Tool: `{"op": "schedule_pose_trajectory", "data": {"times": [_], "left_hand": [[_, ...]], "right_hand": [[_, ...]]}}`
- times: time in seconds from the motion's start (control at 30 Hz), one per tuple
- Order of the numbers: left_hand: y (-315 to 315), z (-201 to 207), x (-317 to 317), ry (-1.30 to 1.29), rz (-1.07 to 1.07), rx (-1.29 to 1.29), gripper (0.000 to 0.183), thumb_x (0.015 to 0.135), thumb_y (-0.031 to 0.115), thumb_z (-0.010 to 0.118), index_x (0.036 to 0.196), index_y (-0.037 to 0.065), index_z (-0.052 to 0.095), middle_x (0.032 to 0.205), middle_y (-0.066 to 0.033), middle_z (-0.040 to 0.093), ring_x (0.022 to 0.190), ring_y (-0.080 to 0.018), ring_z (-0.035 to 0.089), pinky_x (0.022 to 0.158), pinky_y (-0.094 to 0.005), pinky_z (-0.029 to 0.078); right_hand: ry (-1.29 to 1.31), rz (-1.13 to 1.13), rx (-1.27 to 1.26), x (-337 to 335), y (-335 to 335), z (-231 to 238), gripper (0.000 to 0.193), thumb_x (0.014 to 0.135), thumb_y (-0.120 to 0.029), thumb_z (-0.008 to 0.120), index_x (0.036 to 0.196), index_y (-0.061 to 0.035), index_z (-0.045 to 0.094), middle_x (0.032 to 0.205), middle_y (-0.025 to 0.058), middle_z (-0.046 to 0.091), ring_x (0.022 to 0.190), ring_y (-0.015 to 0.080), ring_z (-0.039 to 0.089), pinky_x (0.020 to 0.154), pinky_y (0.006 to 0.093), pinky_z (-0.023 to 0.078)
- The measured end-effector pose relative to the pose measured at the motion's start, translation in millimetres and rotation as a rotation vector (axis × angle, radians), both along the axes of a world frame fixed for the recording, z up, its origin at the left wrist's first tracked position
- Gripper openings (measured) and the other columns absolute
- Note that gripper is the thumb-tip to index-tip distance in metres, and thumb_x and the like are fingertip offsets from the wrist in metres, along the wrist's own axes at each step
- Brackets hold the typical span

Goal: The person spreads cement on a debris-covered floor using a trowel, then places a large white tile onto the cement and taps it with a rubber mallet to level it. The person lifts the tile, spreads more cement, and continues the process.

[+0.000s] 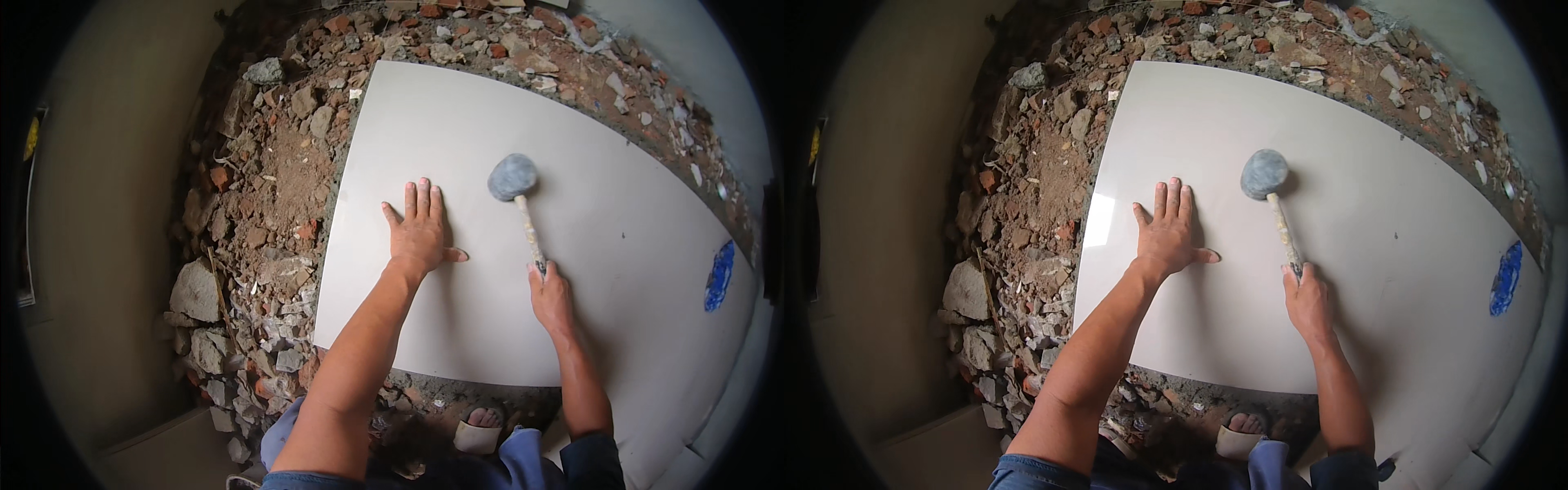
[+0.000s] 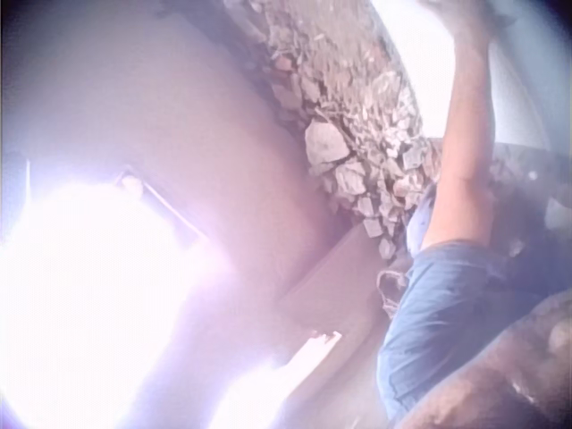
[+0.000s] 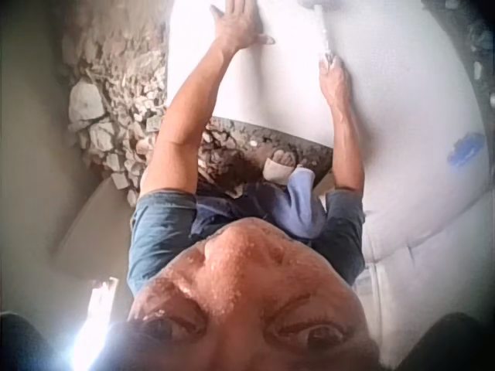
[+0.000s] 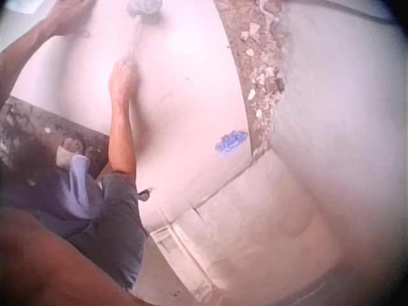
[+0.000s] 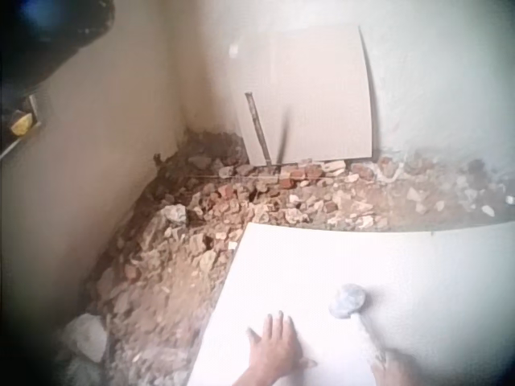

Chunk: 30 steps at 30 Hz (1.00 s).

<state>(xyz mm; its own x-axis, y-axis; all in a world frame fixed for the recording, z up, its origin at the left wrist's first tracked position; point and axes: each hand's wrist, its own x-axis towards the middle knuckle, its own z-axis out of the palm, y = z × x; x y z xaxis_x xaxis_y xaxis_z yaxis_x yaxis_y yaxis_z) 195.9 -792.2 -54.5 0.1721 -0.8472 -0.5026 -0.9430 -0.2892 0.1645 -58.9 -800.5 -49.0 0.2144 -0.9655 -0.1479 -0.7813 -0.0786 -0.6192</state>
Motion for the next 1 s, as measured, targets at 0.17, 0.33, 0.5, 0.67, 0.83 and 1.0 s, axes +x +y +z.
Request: {"op": "schedule_pose_trajectory", "data": {"times": [0.17, 0.33, 0.5, 0.67, 0.83, 1.0], "left_hand": [[2, -2, -1, -0.001, 0.006, -0.012, 0.131, 0.060, 0.069, 0.073, 0.151, 0.001, 0.010, 0.159, -0.0181, 0.007, 0.148, -0.0333, 0.002, 0.111, -0.0664, 0.013], [6, -9, -2, -0.020, 0.020, -0.076, 0.132, 0.057, 0.071, 0.073, 0.151, 0.001, 0.013, 0.159, -0.0178, 0.009, 0.147, -0.0332, 0.005, 0.111, -0.0666, 0.013], [9, -13, -2, -0.026, 0.037, -0.105, 0.134, 0.054, 0.073, 0.072, 0.151, 0.003, 0.013, 0.159, -0.0164, 0.010, 0.147, -0.0330, 0.004, 0.111, -0.0677, 0.013], [10, -12, -2, -0.008, 0.044, -0.101, 0.134, 0.053, 0.073, 0.072, 0.152, 0.004, 0.013, 0.159, -0.0149, 0.010, 0.147, -0.0322, 0.004, 0.111, -0.0680, 0.011], [10, -12, -2, -0.012, 0.038, -0.095, 0.130, 0.058, 0.073, 0.070, 0.152, 0.004, 0.011, 0.159, -0.0144, 0.009, 0.148, -0.0321, 0.004, 0.112, -0.0675, 0.009], [38, -26, -19, 0.000, 0.269, -0.225, 0.120, 0.067, 0.070, 0.067, 0.151, 0.003, 0.014, 0.158, -0.0179, 0.013, 0.147, -0.0336, 0.007, 0.112, -0.0660, 0.009]], "right_hand": [[0.009, 0.009, -0.025, -36, 29, 0, 0.026, 0.096, -0.023, 0.055, 0.097, 0.0025, 0.053, 0.068, 0.0212, 0.058, 0.063, 0.0392, 0.060, 0.059, 0.0440, 0.047], [-0.046, 0.027, -0.082, -60, 39, 12, 0.025, 0.097, -0.023, 0.053, 0.097, 0.0024, 0.053, 0.070, 0.0184, 0.058, 0.057, 0.0324, 0.057, 0.056, 0.0412, 0.046], [-0.281, -0.151, 0.009, -66, 43, 12, 0.025, 0.098, -0.023, 0.051, 0.099, 0.0015, 0.054, 0.072, 0.0099, 0.056, 0.058, 0.0211, 0.055, 0.056, 0.0375, 0.046], [0.037, -0.005, -0.048, -73, 50, -3, 0.022, 0.097, -0.020, 0.051, 0.100, 0.0015, 0.054, 0.070, 0.0080, 0.055, 0.060, 0.0187, 0.055, 0.058, 0.0355, 0.047], [-0.059, -0.159, 0.007, -99, 75, -9, 0.033, 0.096, -0.026, 0.054, 0.102, 0.0062, 0.055, 0.072, 0.0226, 0.058, 0.065, 0.0350, 0.059, 0.062, 0.0416, 0.048], [0.079, -0.109, -0.029, -109, 92, -8, 0.034, 0.096, -0.028, 0.055, 0.097, 0.0059, 0.056, 0.071, 0.0238, 0.057, 0.063, 0.0380, 0.056, 0.061, 0.0441, 0.045]]}}
